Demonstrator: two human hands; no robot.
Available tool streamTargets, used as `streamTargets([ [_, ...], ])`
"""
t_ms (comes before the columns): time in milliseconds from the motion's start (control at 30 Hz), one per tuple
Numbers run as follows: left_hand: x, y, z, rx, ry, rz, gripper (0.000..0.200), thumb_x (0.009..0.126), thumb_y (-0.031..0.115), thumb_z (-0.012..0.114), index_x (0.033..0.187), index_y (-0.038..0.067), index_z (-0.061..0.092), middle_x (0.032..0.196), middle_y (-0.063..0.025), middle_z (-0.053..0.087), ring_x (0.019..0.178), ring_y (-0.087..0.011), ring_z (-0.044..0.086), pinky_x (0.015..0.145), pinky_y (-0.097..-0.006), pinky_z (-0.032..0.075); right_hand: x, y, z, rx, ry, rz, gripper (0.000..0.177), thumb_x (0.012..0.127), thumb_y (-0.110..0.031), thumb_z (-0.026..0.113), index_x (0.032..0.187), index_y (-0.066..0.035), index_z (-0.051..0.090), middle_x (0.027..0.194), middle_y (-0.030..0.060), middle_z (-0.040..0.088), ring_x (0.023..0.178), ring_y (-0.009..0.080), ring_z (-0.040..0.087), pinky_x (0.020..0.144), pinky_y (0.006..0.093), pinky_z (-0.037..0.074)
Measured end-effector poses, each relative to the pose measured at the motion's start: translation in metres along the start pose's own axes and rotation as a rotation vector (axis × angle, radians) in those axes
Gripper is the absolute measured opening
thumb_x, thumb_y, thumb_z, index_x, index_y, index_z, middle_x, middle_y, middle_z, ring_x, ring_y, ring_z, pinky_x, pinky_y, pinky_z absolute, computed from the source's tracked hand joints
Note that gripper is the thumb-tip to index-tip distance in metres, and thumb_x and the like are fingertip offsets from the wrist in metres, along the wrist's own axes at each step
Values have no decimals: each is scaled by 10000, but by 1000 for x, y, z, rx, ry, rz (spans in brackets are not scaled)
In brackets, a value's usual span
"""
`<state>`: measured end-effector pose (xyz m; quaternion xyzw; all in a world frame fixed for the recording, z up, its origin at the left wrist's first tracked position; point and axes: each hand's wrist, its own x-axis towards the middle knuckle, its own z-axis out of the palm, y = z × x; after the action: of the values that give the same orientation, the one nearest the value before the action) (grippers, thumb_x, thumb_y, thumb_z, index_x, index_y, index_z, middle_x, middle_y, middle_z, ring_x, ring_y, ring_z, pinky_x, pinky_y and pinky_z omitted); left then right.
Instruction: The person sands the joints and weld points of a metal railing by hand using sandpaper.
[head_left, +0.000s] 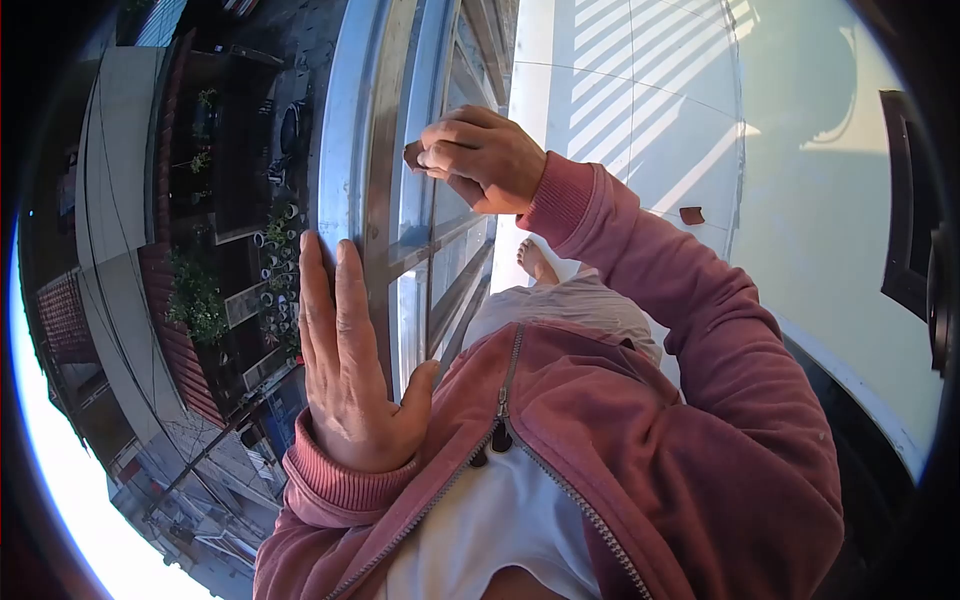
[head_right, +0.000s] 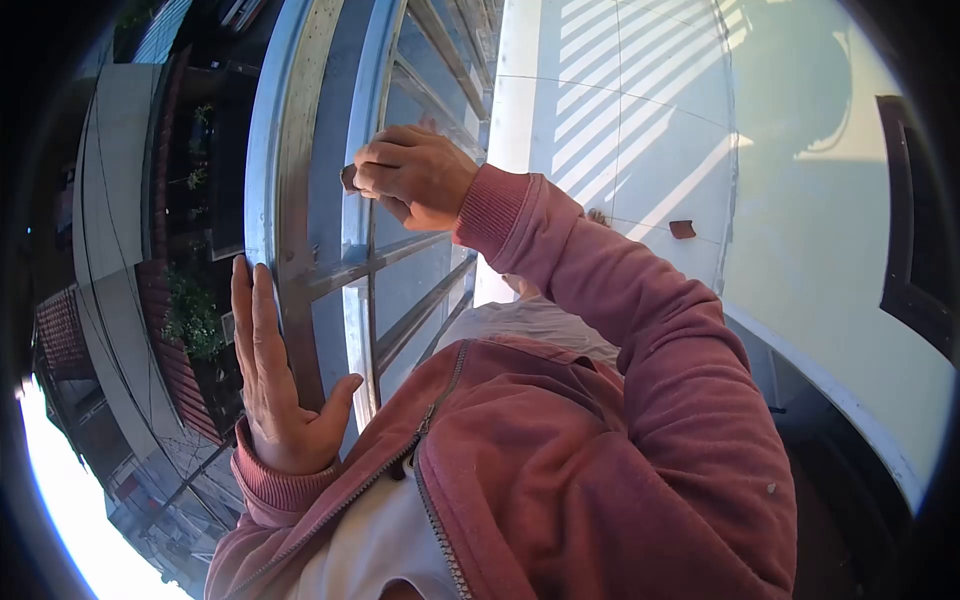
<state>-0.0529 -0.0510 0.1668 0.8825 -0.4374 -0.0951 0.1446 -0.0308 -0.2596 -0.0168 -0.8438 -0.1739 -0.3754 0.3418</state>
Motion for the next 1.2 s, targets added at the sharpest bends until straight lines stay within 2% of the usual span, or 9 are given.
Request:
streamTargets([
  [167, 3, -3, -1, -30, -46, -20, 1046, 541, 146, 749, 1417, 17, 191, 1445, -279, 157, 1314, -439, 240, 1036, -487, 289, 16, 42, -15, -120, -40, 117, 174, 715, -20, 656, 871, -76, 602, 956, 19, 609, 913, 203, 573, 769, 306, 512],
  [233, 4, -7, -1, -44, -39, 1, 1041, 550, 158, 747, 1416, 10, 190, 1444, -284, 156, 1314, -439, 240, 1038, -487, 284, 14, 20, -10, 51, -138, -147, 121, 728, 42, 634, 818, -31, 598, 933, 67, 619, 859, 230, 595, 748, 311, 525],
  [300, 4, -9, -1, -64, -36, 3, 1035, 558, 170, 745, 1415, 3, 188, 1442, -289, 156, 1314, -440, 239, 1039, -486, 278, 15, 12, -14, 166, -217, -193, 142, 717, 38, 644, 828, -37, 598, 928, 69, 622, 868, 240, 598, 760, 312, 523],
  [367, 5, -8, -6, -81, -70, 45, 956, 605, 145, 719, 1394, -41, 213, 1380, -389, 151, 1251, -524, 280, 1009, -508, 288, 23, 43, -17, -25, -162, -95, 206, 688, 42, 663, 858, -58, 602, 935, 62, 622, 880, 241, 601, 765, 318, 523],
  [467, 2, -11, -1, -81, -62, 1, 988, 626, 243, 740, 1412, -6, 196, 1443, -298, 136, 1315, -445, 232, 1032, -487, 283, 22, 38, -20, 15, -182, -188, 250, 678, 48, 664, 902, -53, 618, 948, 63, 627, 879, 243, 604, 755, 322, 527],
  [900, 3, -11, -2, -127, -71, -4, 943, 668, 267, 725, 1406, -13, 210, 1440, -302, 131, 1301, -453, 260, 1017, -491, 303, 32, 58, -22, -7, -118, -135, 301, 662, 91, 642, 920, -64, 624, 859, 68, 655, 807, 233, 626, 689, 296, 538],
  [967, 4, -11, -2, -120, -80, -14, 942, 667, 269, 726, 1405, -15, 214, 1440, -302, 133, 1302, -451, 258, 1018, -491, 303, 23, 28, -14, 113, -152, -241, 293, 670, 116, 612, 922, -34, 620, 853, 81, 655, 785, 234, 631, 678, 302, 541],
  [1133, 3, -10, -1, -115, -78, -7, 940, 671, 284, 723, 1405, -13, 216, 1440, -299, 136, 1304, -446, 257, 1024, -489, 296, 23, 46, -18, 82, -102, -21, 265, 706, 99, 610, 918, -59, 620, 864, 75, 659, 795, 223, 640, 706, 301, 549],
  [1200, 4, -11, -2, -107, -66, 3, 939, 674, 294, 723, 1404, -12, 218, 1439, -298, 137, 1304, -446, 258, 1024, -490, 296, 19, 25, -15, 159, -153, -150, 226, 725, 74, 619, 912, -52, 614, 889, 76, 663, 810, 223, 640, 718, 305, 549],
])
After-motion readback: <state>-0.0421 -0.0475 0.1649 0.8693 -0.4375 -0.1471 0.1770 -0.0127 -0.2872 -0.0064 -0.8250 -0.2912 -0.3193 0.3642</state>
